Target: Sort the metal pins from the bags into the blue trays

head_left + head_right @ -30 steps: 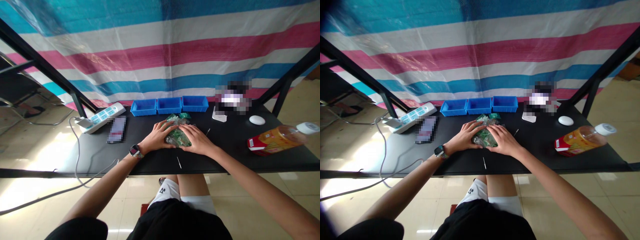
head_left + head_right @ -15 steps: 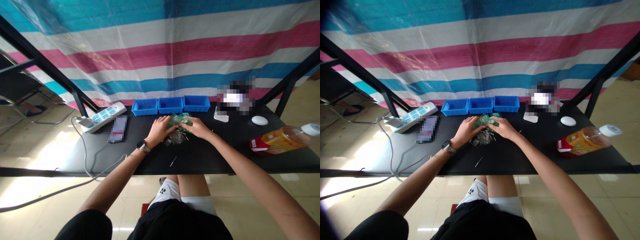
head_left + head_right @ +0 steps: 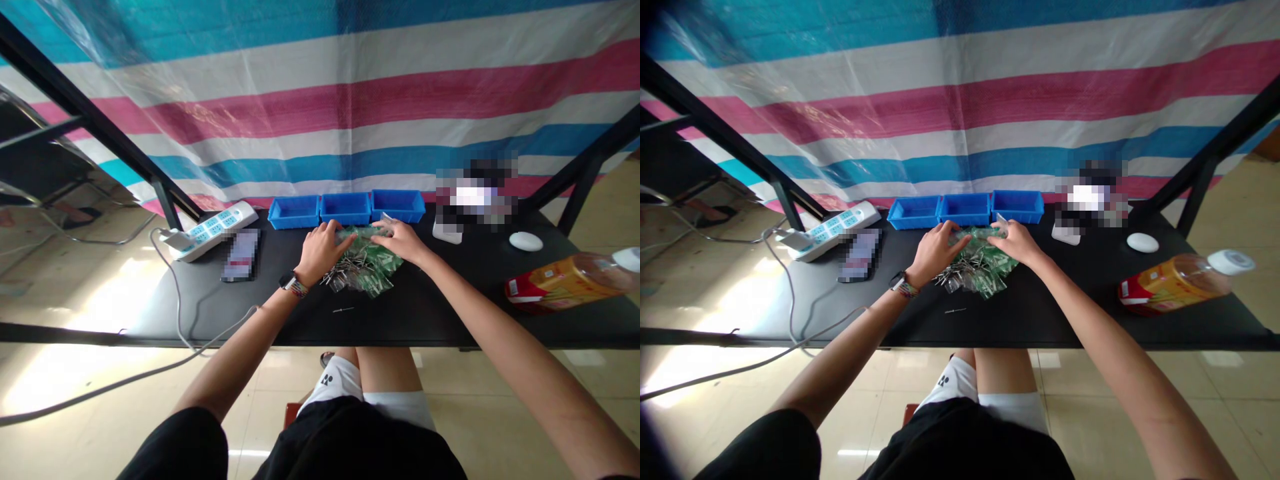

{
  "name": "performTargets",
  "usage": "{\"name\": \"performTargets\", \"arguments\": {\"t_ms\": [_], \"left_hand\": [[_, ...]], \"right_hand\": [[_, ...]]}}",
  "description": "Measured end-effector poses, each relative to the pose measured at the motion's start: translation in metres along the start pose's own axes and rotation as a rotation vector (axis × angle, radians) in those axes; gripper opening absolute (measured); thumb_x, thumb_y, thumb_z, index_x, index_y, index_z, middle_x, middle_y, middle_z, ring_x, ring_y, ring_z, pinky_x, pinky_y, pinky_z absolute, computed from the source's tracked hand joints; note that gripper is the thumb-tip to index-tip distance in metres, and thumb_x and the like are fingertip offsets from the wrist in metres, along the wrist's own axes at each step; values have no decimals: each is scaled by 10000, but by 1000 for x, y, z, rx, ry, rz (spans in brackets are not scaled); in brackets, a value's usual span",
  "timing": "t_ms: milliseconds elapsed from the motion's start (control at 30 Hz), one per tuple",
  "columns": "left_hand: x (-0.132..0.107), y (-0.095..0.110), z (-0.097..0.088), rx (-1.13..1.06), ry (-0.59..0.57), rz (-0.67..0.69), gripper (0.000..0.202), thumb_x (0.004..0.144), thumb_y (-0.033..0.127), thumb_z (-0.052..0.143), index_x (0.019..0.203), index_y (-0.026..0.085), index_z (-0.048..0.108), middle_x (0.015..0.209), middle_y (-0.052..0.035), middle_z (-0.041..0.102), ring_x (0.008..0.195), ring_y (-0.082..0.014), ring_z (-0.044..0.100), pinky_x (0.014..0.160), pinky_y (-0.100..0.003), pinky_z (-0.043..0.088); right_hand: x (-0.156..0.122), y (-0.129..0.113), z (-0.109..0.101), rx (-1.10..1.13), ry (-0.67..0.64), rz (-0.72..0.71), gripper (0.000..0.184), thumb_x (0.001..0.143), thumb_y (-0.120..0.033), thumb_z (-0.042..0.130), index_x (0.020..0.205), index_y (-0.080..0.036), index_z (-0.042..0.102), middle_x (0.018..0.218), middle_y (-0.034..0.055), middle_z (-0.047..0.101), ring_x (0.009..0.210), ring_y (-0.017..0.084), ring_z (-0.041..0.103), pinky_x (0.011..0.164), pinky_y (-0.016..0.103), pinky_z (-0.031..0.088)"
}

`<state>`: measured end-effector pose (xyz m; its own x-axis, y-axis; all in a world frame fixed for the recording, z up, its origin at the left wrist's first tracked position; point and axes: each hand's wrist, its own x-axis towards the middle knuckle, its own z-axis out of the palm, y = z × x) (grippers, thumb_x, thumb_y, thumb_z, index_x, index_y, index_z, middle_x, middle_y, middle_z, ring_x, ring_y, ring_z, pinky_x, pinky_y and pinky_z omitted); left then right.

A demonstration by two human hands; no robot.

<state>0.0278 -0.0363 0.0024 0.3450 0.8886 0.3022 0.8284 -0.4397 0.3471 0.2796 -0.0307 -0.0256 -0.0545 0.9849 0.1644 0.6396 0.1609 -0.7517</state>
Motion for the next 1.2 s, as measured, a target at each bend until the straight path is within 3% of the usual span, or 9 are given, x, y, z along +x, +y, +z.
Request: {"name": "performTargets", "arguments": {"t_ms": [133, 333, 467, 633, 767, 933, 1033, 1133, 1200], "left_hand": [[-8, -6, 2, -19, -17, 63, 686, 992, 724, 586, 1394, 168, 617, 1301, -171, 674, 1229, -346, 634, 1088, -485, 482], [-27, -26, -5, -72, -203, 205, 897, 996, 772, 516, 1709, 261, 332, 1767, -180, 294, 1607, -424, 292, 1268, -635, 297], [-37, -37, -5, -52, -355, 257, 920, 1007, 796, 442, 1750, 291, 243, 1817, -159, 192, 1662, -449, 181, 1296, -671, 218], [-52, -24, 7, -33, -288, 269, 989, 983, 817, 461, 1742, 211, 270, 1809, -216, 175, 1664, -449, 188, 1307, -654, 210], [-66, 0, 17, -24, -209, 190, 976, 1006, 796, 429, 1718, 142, 299, 1782, -261, 224, 1659, -474, 177, 1304, -657, 210], [-76, 10, 12, -96, -157, 106, 988, 1011, 789, 431, 1755, 203, 149, 1800, -236, 187, 1678, -457, 108, 1292, -684, 223], [-78, 2, 0, -81, -177, 221, 1071, 963, 823, 499, 1770, 247, 95, 1821, -200, 142, 1686, -459, 30, 1305, -710, 155], [-80, -7, -9, -31, -265, 422, 1100, 886, 863, 582, 1759, 305, 212, 1830, -152, 142, 1679, -486, 14, 1313, -715, 125], [-81, -10, -10, -2, -297, 461, 1074, 873, 858, 607, 1746, 332, 268, 1830, -138, 151, 1673, -503, 47, 1308, -722, 143]], "right_hand": [[-4, 13, -4, -20, 99, -51, 700, 797, -438, 842, 1427, -185, 674, 1191, 147, 755, 1014, 313, 729, 982, 518, 602], [-34, 11, -20, -76, 1, -252, 719, 910, -464, 751, 1564, -238, 558, 1446, 161, 639, 1335, 370, 637, 1187, 579, 500], [-58, 8, -14, -194, -141, -301, 726, 1025, -550, 601, 1679, -302, 406, 1738, 129, 381, 1594, 390, 396, 1310, 615, 346], [-68, 11, 8, -340, -126, -366, 829, 1055, -555, 555, 1749, -265, 207, 1767, 177, 307, 1629, 421, 318, 1321, 685, 261], [-66, 9, 14, -350, -102, -402, 822, 1051, -536, 566, 1744, -258, 222, 1739, 190, 344, 1606, 429, 353, 1312, 679, 290], [-65, 7, 2, -279, -68, -386, 791, 1053, -584, 542, 1717, -226, 302, 1706, 194, 400, 1585, 398, 394, 1308, 614, 346], [-57, 8, -6, -245, -40, -364, 796, 1053, -615, 528, 1713, -229, 309, 1725, 176, 393, 1600, 385, 378, 1320, 606, 331], [-42, 10, -4, -212, -62, -338, 746, 1058, -612, 513, 1684, -231, 374, 1709, 163, 430, 1594, 372, 399, 1321, 592, 342], [-33, 10, 3, -202, -87, -330, 715, 1064, -600, 497, 1651, -196, 430, 1680, 181, 465, 1579, 368, 425, 1314, 579, 357]]}}
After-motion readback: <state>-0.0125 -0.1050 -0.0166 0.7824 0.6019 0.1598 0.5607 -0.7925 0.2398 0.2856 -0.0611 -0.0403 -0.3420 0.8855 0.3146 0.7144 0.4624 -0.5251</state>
